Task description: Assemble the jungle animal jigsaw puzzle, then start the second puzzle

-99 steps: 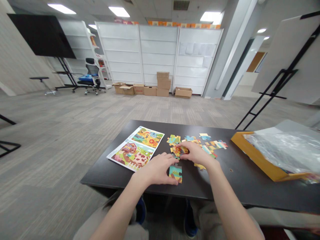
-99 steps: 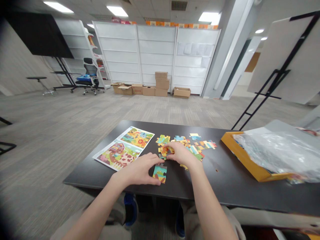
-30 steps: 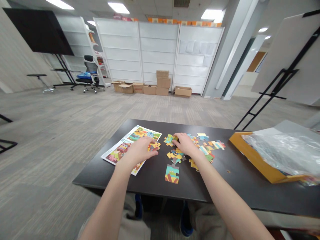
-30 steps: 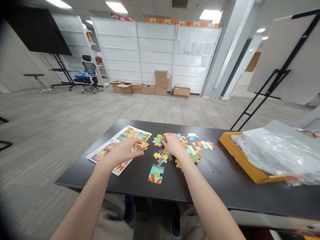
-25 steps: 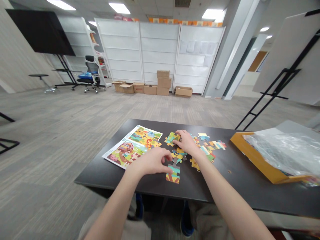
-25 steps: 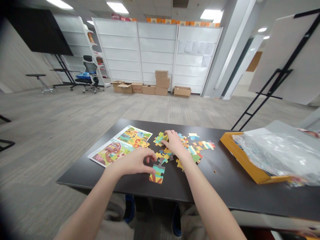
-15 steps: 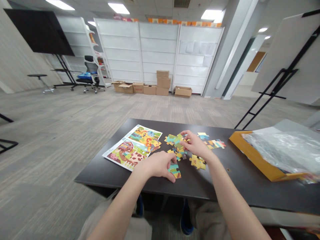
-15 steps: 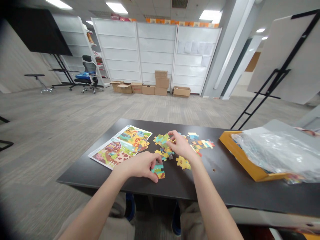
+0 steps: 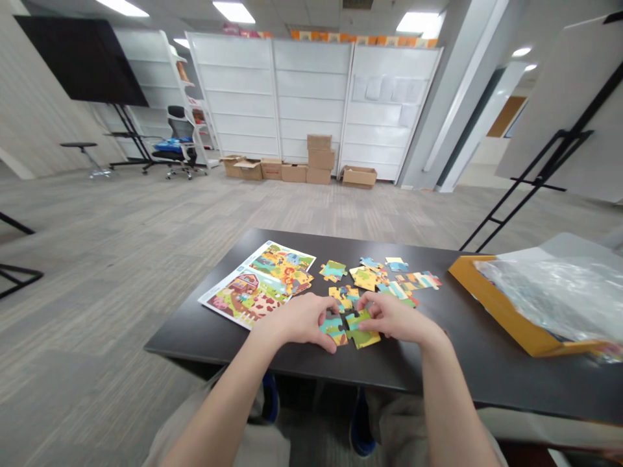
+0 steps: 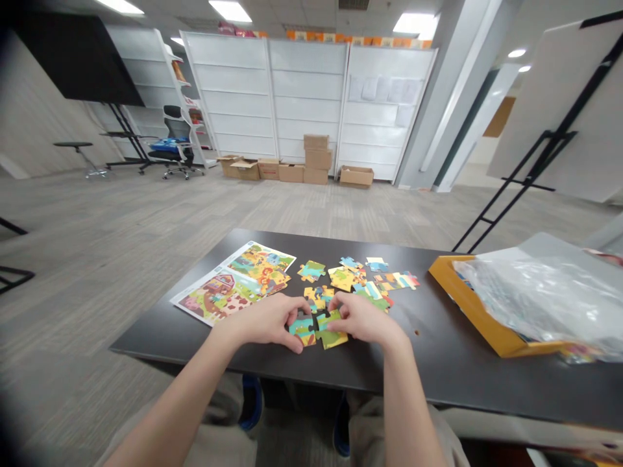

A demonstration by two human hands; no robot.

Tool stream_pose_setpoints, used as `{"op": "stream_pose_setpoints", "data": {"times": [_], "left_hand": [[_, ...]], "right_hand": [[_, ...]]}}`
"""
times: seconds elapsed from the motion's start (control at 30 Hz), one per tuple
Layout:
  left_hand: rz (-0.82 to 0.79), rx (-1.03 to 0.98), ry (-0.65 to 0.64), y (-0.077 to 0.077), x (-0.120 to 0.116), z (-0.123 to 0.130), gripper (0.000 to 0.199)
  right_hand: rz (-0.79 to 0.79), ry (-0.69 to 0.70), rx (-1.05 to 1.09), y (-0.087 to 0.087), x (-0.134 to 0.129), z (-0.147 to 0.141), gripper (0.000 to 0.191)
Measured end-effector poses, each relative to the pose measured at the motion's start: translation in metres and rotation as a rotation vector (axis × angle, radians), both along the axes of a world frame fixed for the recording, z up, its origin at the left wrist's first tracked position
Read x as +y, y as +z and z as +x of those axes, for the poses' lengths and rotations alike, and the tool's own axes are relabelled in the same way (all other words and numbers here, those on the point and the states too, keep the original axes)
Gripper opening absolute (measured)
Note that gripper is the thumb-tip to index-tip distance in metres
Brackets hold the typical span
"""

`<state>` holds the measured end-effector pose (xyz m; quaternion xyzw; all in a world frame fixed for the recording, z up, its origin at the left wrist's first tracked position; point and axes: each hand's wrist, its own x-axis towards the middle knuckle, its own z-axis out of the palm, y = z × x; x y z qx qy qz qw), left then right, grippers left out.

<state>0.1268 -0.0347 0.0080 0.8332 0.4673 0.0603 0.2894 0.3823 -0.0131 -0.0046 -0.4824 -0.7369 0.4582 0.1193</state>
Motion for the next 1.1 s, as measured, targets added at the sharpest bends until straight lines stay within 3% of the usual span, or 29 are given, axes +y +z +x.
{"op": "stream_pose_setpoints", "data": {"times": [0.1,0.23,0.43,0.7,0.87,1.1], "left_hand": [[0.005,-0.001,-0.006,-0.001,0.002,-0.001,0.062],[-0.007,0.006,-0.014,-0.001,0.004,-0.001,0.061],[-0.014,0.001,-0.030,-0.001,0.005,-0.001,0.061],[-0.050,-0.020,-0.052,-0.003,0.005,-0.003,0.062],[-0.002,-0.008,-0.041,-0.001,0.003,-0.003,0.061],[0.105,-0.015,-0.032,-0.002,0.004,0.009,0.043]], "right_hand": [[-0.083,-0.019,0.100,-0.002,0.000,0.001,0.032],[-0.068,-0.048,0.109,-0.007,0.000,-0.005,0.033],[0.218,-0.062,-0.132,-0.007,-0.001,-0.014,0.026],[0.333,-0.078,-0.274,0.001,-0.007,-0.016,0.025],[0.317,-0.051,-0.280,0.001,-0.008,-0.020,0.024],[0.300,-0.065,-0.187,0.005,-0.011,-0.010,0.023]]}}
